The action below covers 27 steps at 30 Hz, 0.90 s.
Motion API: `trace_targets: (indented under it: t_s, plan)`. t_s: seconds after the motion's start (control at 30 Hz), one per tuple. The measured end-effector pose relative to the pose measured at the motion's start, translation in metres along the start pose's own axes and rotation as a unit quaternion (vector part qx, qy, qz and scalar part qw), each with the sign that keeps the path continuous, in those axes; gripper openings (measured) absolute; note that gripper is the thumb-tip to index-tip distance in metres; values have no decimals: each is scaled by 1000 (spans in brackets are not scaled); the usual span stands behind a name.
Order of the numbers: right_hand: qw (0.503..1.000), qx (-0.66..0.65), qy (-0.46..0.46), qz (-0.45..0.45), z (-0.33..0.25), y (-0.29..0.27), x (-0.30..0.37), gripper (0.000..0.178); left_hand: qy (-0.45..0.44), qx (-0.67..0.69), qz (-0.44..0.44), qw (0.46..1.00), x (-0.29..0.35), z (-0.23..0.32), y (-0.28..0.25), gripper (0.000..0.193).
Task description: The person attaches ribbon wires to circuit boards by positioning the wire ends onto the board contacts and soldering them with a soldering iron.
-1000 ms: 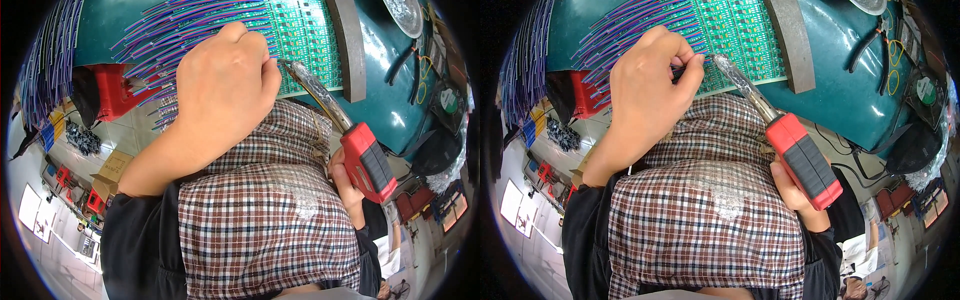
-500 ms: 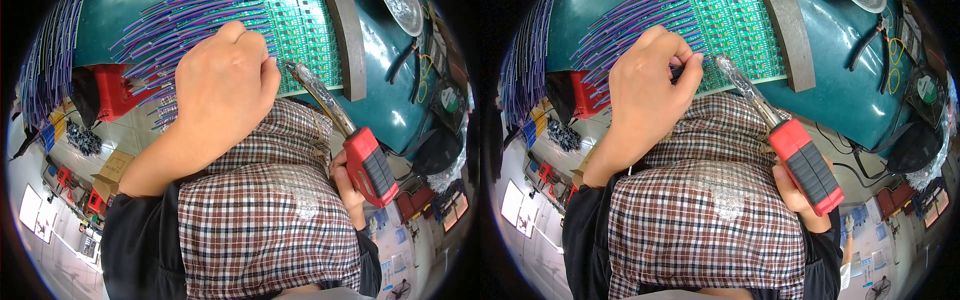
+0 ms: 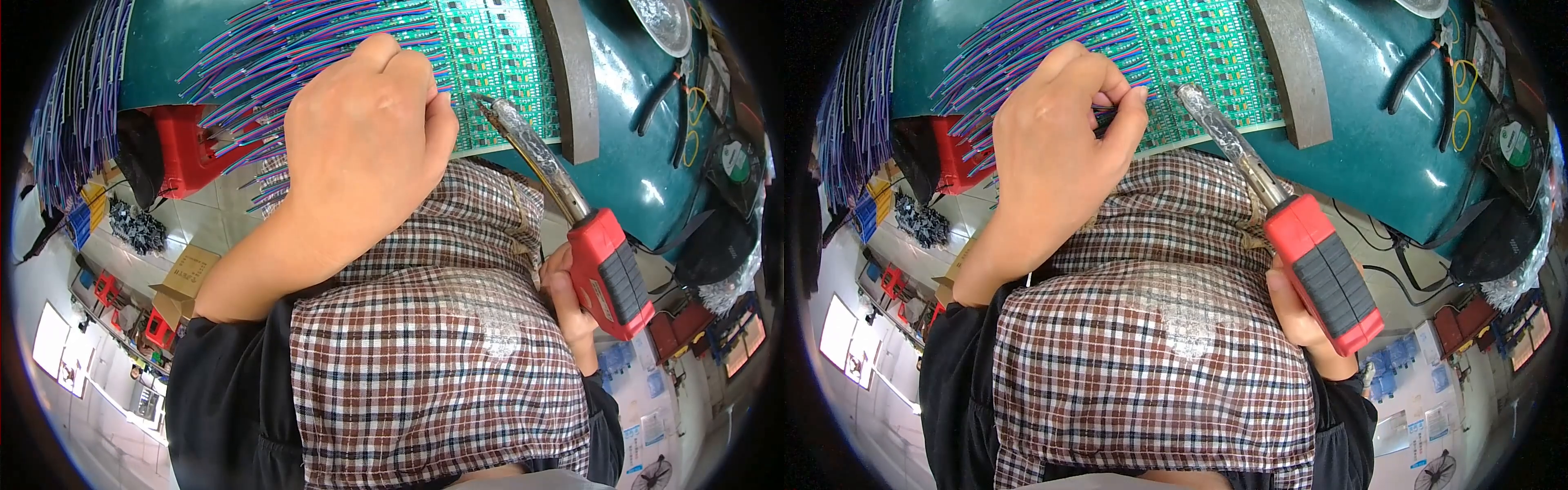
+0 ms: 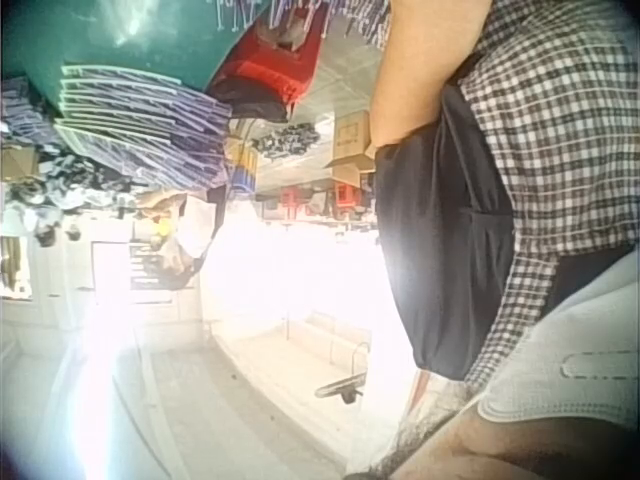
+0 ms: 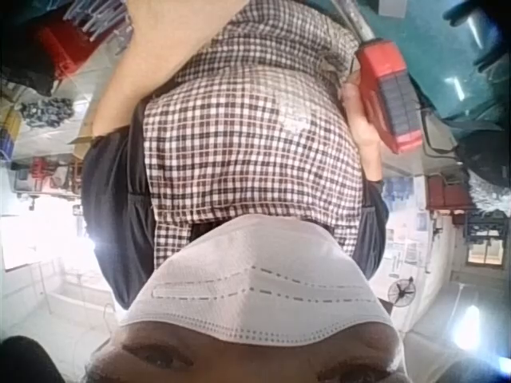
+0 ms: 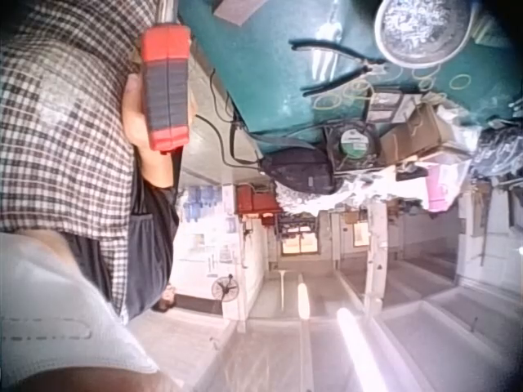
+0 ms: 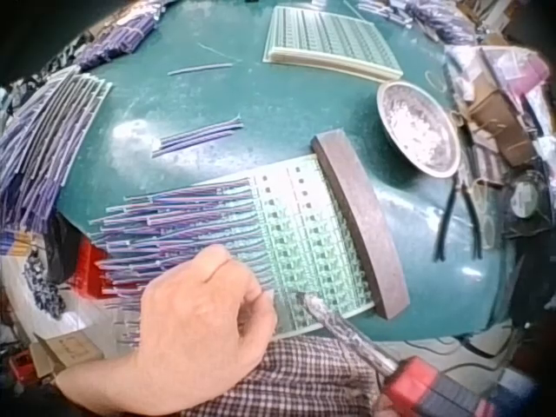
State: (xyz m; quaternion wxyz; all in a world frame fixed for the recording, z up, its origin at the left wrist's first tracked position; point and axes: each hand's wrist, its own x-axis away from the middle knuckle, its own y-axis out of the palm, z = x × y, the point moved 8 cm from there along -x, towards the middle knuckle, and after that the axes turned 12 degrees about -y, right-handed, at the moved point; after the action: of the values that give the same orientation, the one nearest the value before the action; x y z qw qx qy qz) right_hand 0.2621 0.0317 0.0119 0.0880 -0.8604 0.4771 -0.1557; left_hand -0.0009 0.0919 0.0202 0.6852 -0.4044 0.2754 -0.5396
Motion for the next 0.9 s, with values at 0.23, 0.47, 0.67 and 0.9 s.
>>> trace_targets:
  t_s: [0.23, 0.47, 0.67, 0.9]
  plan:
    - [999, 24, 29, -12, 4, -2, 8, 16, 10, 1, 8, 1000, 1, 0, 0, 18]
    - [997, 72, 28, 8, 1, -5, -1, 22, 8, -6, 10, 1000, 2, 0, 0, 18]
    - [998, 56, 33, -9, 0, -4, -5, 21, 11, -7, 10, 1000, 1, 0, 0, 18]
    - [998, -23, 46, 27, 0, -7, -2, 16, 13, -8, 12, 1000, 3, 0, 0, 17]
